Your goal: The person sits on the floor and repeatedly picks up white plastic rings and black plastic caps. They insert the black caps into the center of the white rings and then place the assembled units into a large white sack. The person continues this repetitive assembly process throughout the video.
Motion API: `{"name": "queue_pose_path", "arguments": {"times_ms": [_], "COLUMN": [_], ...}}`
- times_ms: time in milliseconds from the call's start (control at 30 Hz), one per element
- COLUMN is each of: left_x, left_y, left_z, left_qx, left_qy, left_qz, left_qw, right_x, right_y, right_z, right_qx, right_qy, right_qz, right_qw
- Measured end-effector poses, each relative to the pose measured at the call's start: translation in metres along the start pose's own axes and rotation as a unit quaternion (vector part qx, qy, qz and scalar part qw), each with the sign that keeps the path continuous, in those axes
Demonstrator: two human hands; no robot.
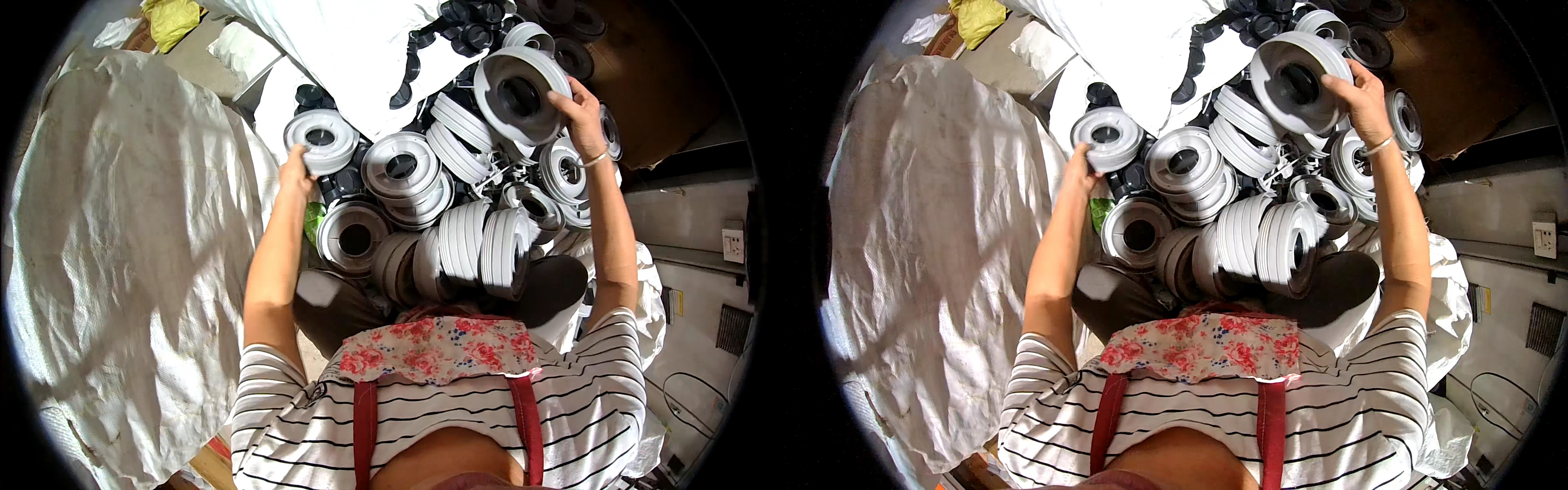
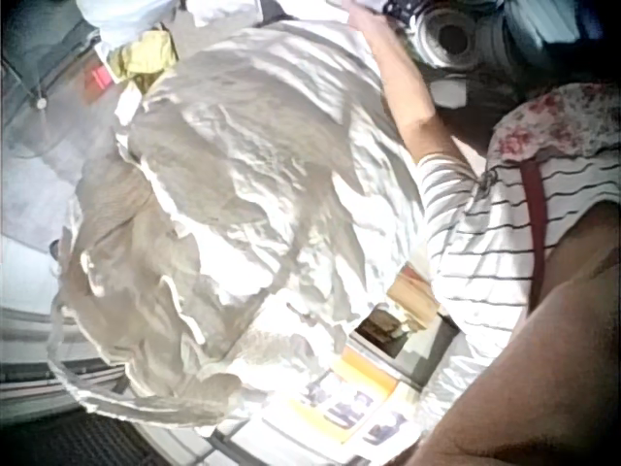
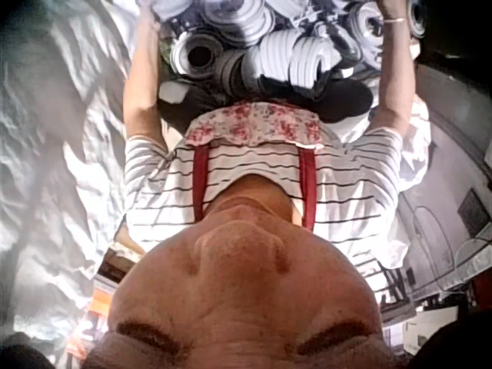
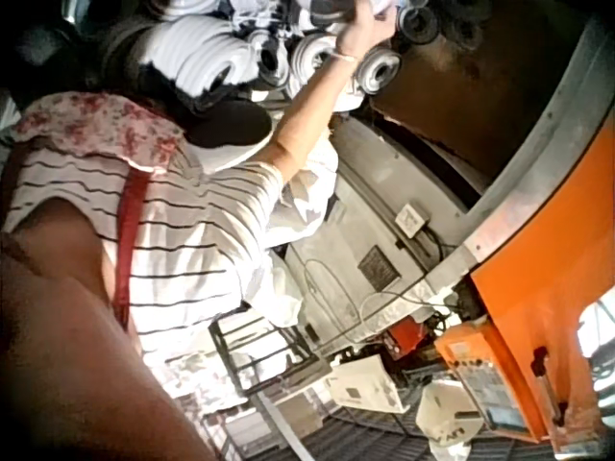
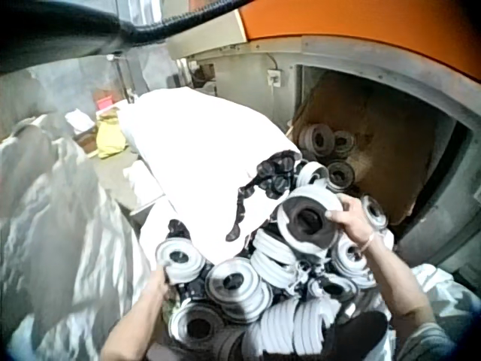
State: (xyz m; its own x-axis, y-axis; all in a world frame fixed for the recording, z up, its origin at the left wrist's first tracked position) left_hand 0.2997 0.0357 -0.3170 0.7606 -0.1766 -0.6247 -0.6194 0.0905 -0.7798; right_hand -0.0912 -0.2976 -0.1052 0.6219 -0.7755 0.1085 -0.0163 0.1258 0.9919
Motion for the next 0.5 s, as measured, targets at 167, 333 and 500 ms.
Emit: {"name": "queue_pose_path", "arguments": {"times_ms": [167,333,500], "left_x": [-0.106,-0.183,-0.195], "left_y": [-0.037,-0.030,-0.026], "left_z": [0.001,-0.082,-0.158], "left_qx": [-0.172,-0.215,0.087], "left_qy": [0.203,0.318,0.356], "left_qz": [0.010,0.033,-0.280], "left_qw": [0.964,0.923,0.887], "right_x": [0.010,0.025,0.036], "right_y": [-0.056,-0.095,-0.119], "right_z": [-0.016,-0.064,-0.052], "right_qx": [-0.317,-0.315,0.222], "right_qy": [-0.060,0.087,0.206], "right_qz": [0.040,0.029,-0.247], "right_qw": [0.946,0.945,0.920]}}
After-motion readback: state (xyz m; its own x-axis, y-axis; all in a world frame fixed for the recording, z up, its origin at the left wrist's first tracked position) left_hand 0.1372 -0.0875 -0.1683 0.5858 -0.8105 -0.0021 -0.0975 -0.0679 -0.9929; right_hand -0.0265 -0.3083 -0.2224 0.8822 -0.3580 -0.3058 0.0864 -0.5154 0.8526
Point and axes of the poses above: each hand's wrist, its own x-axis towards the middle knuckle, its own z-axis out of the back of the hand, y = z × x, the point moved 5 cm from there along x, towards the middle knuckle, and after that the axes turned 3 degrees about -x, right-handed, at the moved point
